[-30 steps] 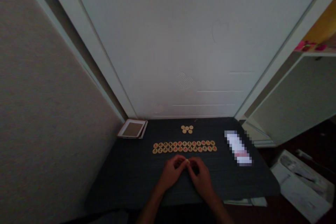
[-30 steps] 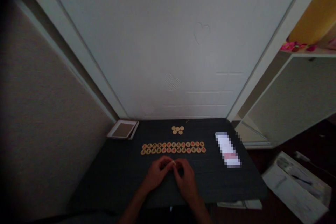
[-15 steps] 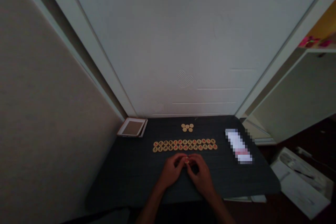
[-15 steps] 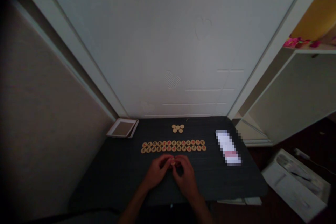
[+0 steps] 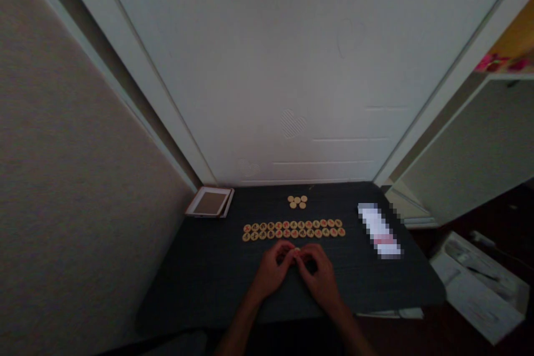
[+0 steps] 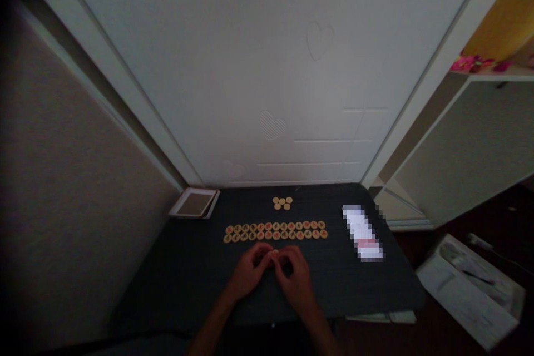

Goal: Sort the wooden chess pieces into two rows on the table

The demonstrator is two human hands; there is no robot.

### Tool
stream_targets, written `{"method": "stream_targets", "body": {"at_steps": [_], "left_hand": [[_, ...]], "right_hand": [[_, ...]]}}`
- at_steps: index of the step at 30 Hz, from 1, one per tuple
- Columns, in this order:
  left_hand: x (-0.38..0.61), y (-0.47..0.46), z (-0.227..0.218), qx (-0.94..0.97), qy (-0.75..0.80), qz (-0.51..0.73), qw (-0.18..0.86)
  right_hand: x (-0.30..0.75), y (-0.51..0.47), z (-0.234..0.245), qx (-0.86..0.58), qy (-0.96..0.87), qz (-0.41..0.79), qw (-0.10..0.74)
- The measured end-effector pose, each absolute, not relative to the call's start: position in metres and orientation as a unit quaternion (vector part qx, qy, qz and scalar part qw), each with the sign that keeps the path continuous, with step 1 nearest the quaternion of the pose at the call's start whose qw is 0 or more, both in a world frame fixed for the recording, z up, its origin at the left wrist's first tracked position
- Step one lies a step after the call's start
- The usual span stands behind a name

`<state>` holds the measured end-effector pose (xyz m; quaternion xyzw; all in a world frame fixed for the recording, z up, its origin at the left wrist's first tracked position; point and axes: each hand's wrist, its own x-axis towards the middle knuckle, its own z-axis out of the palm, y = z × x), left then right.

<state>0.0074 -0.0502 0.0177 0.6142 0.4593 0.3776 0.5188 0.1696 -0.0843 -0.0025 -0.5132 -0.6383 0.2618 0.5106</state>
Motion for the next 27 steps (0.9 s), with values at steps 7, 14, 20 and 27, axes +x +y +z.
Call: {"method": "stream_targets", "body": {"at_steps": [7,14,20,27], "left_hand": [[0.006,-0.049,0.016,0.621,0.46,0.357,0.525],[0.006,-0.05,0.023,0.639,0.453,0.347,0.516],[0.01,-0.052,0.022,0.621,0.457,0.362,0.524],[0.009,-0.049,0.019,0.606,0.445,0.381,0.537]], "right_hand": [[0.173,-0.084,-0.005,-0.523,-0.621,0.283,0.51],[0.174,-0.083,-0.009,-0.555,-0.591,0.28,0.514],[0.173,-0.081,-0.015,-0.562,-0.554,0.318,0.526],[0.172,-0.081,-0.014,-0.552,-0.551,0.333,0.53]]}}
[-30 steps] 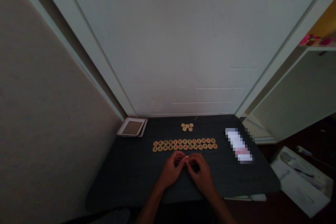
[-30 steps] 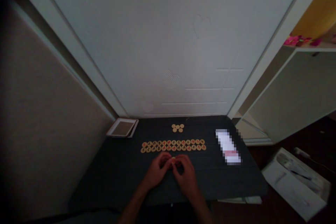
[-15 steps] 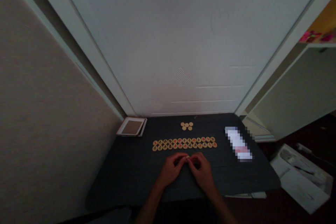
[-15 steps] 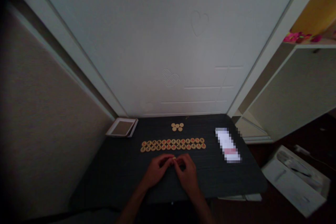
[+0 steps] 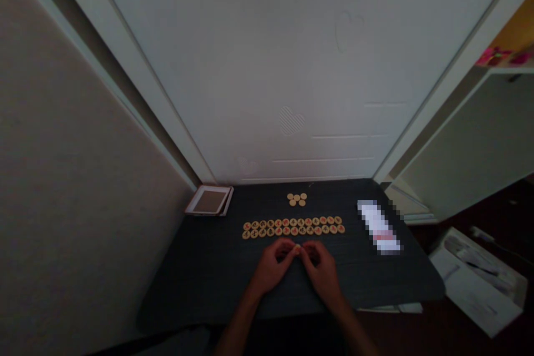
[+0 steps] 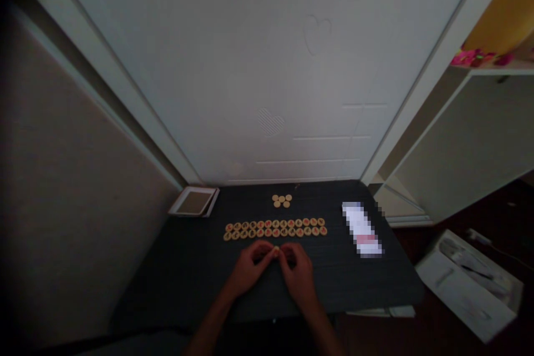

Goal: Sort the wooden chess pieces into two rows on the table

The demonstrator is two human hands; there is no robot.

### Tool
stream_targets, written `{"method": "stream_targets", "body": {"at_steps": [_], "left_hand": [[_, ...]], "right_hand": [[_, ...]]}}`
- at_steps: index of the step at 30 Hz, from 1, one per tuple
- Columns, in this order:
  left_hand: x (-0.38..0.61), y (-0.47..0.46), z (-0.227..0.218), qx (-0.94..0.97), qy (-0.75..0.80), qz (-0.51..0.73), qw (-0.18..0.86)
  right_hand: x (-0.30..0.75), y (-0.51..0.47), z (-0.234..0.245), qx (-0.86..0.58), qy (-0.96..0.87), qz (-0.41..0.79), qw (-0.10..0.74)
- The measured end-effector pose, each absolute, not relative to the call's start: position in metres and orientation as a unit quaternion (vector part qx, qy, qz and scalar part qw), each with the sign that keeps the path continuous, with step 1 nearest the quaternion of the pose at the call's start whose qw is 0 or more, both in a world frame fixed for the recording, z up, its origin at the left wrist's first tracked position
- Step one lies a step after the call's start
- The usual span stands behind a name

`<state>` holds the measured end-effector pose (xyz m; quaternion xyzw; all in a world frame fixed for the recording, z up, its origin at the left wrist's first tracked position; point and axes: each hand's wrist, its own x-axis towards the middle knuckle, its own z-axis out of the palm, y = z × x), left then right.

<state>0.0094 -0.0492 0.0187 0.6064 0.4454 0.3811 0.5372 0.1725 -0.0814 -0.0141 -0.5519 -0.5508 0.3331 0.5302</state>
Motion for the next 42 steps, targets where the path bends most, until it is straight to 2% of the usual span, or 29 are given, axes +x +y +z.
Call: {"method": "stream_targets", "body": {"at_steps": [23,42], "left_hand": [[0.008,-0.048,0.011,0.593,0.443,0.392,0.546],[0.008,-0.049,0.012,0.582,0.438,0.409,0.55]], "right_hand": [[0.171,-0.084,-0.006,-0.494,-0.662,0.297,0.479],[0.173,-0.084,-0.009,-0.5,-0.666,0.289,0.472]]}}
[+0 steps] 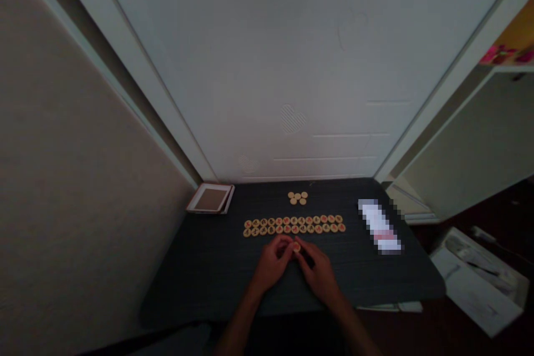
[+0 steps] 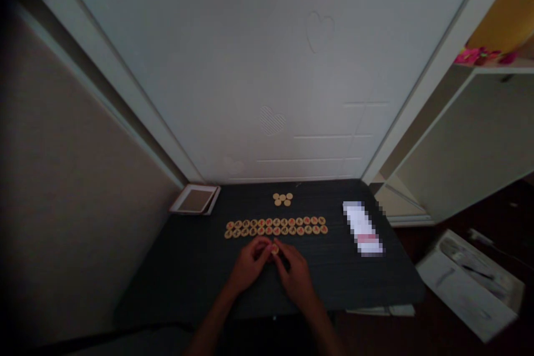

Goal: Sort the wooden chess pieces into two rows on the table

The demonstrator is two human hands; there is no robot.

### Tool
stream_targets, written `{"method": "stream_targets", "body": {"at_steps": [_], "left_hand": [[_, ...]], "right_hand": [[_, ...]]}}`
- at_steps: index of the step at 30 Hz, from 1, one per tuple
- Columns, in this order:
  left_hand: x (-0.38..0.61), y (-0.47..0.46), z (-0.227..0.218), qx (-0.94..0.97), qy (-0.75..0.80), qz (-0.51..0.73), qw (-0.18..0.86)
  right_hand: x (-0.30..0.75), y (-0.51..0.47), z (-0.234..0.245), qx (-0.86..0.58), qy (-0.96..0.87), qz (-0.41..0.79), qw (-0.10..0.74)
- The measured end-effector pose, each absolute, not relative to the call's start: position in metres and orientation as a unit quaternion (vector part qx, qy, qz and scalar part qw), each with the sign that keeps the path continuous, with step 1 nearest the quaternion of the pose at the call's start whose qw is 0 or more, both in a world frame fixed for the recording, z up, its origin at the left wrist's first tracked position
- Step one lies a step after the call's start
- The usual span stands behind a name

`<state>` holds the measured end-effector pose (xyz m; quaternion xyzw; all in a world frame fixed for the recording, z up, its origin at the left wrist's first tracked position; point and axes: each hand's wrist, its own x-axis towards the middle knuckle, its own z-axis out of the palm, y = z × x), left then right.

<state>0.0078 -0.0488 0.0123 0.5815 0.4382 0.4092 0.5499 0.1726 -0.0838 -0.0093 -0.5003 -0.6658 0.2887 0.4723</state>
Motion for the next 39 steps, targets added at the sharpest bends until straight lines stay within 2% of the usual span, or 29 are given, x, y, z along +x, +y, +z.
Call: {"method": "stream_targets", "body": {"at_steps": [22,39], "left_hand": [[0.0092,-0.0508,0.0179,0.638,0.421,0.369,0.528],[0.0116,-0.0527,0.0183,0.652,0.438,0.358,0.504]], "right_hand": [[0.1734,-0.0822,-0.0049,-0.539,-0.629,0.269,0.492],[0.1762,-0.0823,-0.0014,-0.536,-0.608,0.305,0.5]]}}
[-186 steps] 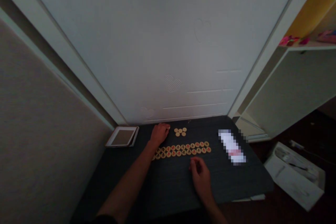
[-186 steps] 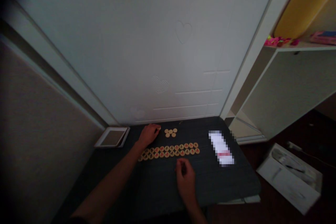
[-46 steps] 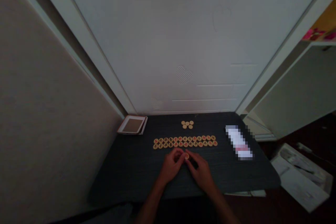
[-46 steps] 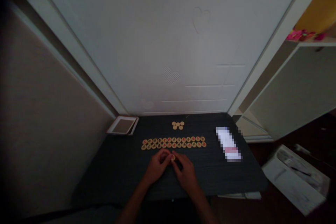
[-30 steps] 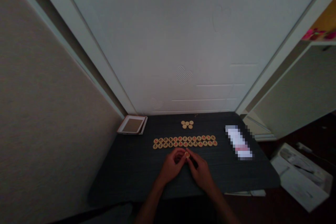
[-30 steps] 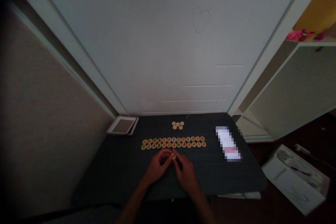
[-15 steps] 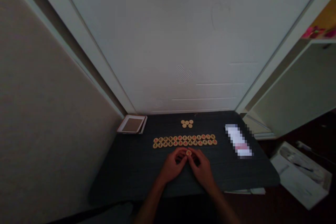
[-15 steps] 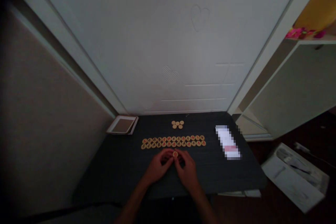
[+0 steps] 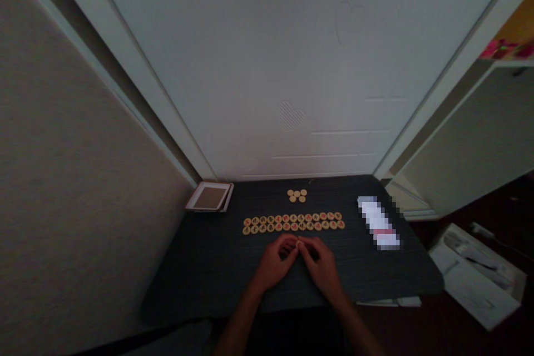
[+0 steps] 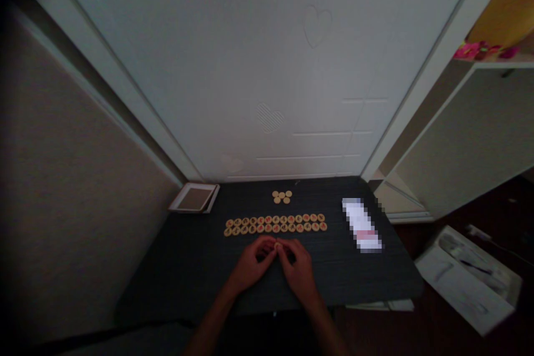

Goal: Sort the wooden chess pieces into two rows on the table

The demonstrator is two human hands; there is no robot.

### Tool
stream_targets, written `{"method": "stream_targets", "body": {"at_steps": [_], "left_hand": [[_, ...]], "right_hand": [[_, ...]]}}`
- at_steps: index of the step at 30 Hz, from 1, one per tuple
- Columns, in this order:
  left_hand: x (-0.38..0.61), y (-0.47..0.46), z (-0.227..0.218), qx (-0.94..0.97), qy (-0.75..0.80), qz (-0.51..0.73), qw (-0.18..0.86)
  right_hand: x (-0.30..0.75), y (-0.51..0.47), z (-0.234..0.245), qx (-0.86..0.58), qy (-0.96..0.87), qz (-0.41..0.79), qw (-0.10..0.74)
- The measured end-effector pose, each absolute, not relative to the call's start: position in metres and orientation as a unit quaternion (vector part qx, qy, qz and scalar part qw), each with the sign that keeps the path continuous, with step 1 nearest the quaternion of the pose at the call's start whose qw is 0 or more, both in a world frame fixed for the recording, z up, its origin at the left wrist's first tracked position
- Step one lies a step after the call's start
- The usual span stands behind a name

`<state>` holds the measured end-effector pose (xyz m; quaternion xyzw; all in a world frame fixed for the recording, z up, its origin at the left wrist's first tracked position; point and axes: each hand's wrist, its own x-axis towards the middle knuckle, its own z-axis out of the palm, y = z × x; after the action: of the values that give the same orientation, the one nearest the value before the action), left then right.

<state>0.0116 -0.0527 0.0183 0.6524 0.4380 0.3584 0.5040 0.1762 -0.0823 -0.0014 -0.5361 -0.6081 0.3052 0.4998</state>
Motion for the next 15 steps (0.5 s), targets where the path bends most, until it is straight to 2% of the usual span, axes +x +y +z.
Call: {"method": "stream_targets", "body": {"at_steps": [15], "left_hand": [[0.0119,-0.0539,0.0198,0.654,0.443,0.36,0.496]], "right_hand": [[0.1769,-0.0828,-0.0052,-0.563,-0.553,0.366,0.493]]}}
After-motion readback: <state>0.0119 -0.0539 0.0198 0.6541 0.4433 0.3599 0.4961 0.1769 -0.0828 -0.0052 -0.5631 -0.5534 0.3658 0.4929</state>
